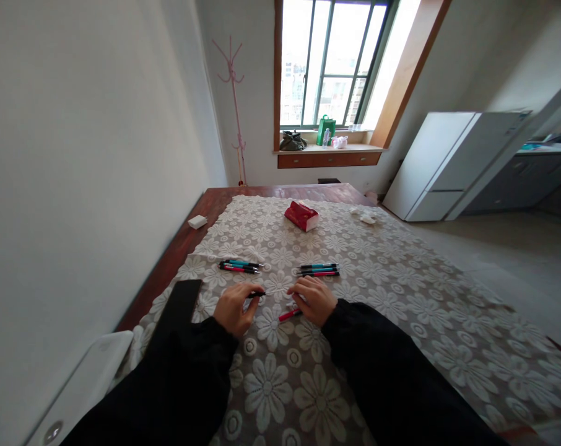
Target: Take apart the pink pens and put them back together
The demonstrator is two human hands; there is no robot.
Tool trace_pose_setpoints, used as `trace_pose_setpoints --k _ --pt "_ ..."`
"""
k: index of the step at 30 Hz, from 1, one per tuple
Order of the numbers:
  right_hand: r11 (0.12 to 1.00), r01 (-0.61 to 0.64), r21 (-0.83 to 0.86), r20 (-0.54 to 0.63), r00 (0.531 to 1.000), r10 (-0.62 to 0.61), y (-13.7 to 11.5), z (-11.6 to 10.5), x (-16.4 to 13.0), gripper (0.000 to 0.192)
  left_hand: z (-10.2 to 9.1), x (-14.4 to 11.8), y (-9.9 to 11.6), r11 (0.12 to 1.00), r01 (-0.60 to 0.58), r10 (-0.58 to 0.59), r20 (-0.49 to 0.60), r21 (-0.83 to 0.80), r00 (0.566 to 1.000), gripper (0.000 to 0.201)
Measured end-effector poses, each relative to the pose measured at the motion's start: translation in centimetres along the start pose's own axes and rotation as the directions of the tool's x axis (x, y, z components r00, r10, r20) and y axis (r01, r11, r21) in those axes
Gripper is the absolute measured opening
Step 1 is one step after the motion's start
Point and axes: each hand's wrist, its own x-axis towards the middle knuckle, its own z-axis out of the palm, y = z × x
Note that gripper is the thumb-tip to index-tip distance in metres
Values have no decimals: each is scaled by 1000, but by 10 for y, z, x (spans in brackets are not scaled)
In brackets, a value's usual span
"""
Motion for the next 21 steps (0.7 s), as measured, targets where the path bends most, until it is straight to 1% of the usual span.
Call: trace_pose_setpoints --k 6,10,13,16,19,21 --pt "1000 -21 15 78 997 20 2 1 0 9 -1 1 1 1000 7 -7 32 6 999 21" --pt "999 -16 49 81 997 12 3 2 1 5 -2 1 3 1000 -6 6 29 11 1000 19" --pt "998 13 65 84 996 -19 2 2 1 7 -2 1 3 1000 -10 10 26 0 1000 19" --pt "996 -9 91 53 999 4 1 3 0 11 -2 1 4 1000 3 -3 25 -15 1000 19" --pt "984 -56 167 -34 998 62 -1 1 0 10 -2 0 4 999 25 -24 38 -33 999 18" --pt "971 -61 233 -88 993 83 -4 -2 0 13 -2 0 4 999 25 -24 43 -38 999 18"
